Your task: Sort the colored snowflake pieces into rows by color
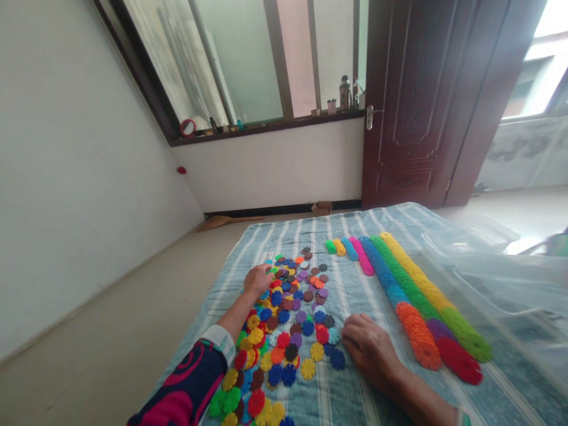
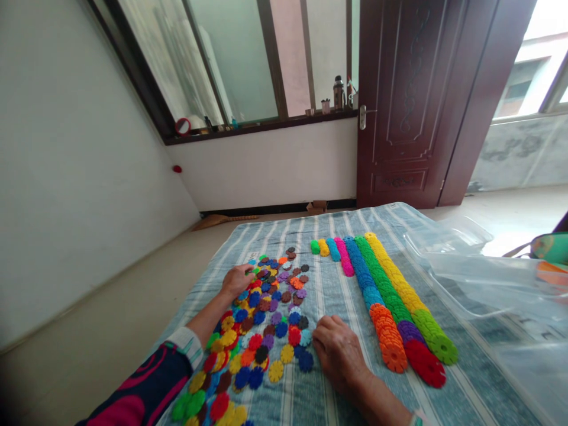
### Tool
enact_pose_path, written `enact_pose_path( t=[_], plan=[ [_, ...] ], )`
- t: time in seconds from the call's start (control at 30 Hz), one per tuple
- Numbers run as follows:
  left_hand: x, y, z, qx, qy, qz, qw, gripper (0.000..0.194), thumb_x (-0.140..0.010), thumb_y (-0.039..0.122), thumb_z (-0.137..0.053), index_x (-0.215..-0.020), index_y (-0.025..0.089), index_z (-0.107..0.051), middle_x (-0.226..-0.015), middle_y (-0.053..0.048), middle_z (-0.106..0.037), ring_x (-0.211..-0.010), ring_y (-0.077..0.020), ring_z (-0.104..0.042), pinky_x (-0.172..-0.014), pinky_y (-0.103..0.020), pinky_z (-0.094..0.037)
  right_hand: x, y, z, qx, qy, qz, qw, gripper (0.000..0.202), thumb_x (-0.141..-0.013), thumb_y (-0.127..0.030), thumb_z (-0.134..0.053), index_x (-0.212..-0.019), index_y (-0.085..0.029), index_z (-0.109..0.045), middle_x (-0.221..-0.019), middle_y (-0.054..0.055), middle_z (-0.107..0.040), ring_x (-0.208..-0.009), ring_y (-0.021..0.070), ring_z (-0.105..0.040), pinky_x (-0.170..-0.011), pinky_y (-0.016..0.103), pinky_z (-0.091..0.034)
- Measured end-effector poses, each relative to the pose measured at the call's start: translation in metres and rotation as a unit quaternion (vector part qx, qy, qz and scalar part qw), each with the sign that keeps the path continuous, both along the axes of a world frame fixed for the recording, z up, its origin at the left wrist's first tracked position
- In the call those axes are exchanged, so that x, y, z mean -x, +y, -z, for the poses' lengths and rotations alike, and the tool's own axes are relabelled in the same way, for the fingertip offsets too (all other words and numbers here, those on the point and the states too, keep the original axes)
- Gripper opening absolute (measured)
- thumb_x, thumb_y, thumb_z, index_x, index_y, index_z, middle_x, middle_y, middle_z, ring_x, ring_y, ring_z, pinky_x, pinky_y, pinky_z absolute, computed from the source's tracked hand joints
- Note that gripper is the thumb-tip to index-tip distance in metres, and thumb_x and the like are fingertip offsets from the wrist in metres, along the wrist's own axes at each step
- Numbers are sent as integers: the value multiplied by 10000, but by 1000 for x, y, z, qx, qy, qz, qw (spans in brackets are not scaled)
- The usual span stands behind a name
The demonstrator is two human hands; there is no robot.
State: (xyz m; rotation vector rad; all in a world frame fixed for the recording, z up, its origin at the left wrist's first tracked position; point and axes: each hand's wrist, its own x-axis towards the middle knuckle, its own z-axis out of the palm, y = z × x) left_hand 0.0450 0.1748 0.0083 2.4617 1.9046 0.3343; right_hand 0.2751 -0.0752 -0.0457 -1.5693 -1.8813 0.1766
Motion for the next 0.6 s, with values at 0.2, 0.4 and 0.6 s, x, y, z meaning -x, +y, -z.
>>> enact_pose_path(
  t=[0.2, 0.4, 0.6],
  plan=[
    [4, 3, -3, 1, -17, 3, 1000, 236, -788, 220, -532, -944, 211, -710, -939, -11, -735, -889, -154, -640, -750, -205, -425, 0, 0, 0, -2, -1, 1, 1000, 222, -878, -119, -525, -684, -195, -603, -791, 6, -611, -778, 144, -521, -698, 249, -362],
    [12, 3, -6, -2, -20, -32, 999, 225, -778, 243, -522, -875, 214, -724, -894, -20, -740, -879, -177, -647, -711, -215, -425, -1, 0, 1, -12, -6, 1, 1000, 226, -886, -135, -516, -692, -201, -611, -792, 9, -612, -773, 146, -526, -696, 255, -367],
    [33, 9, -10, 20, -18, -101, 995, 244, -738, 244, -513, -812, 180, -737, -879, -85, -746, -835, -231, -666, -598, -249, -417, -1, -1, 1, -10, -2, 0, 1000, 222, -894, -144, -510, -707, -199, -615, -794, 14, -608, -775, 151, -524, -701, 260, -375]
  ],
)
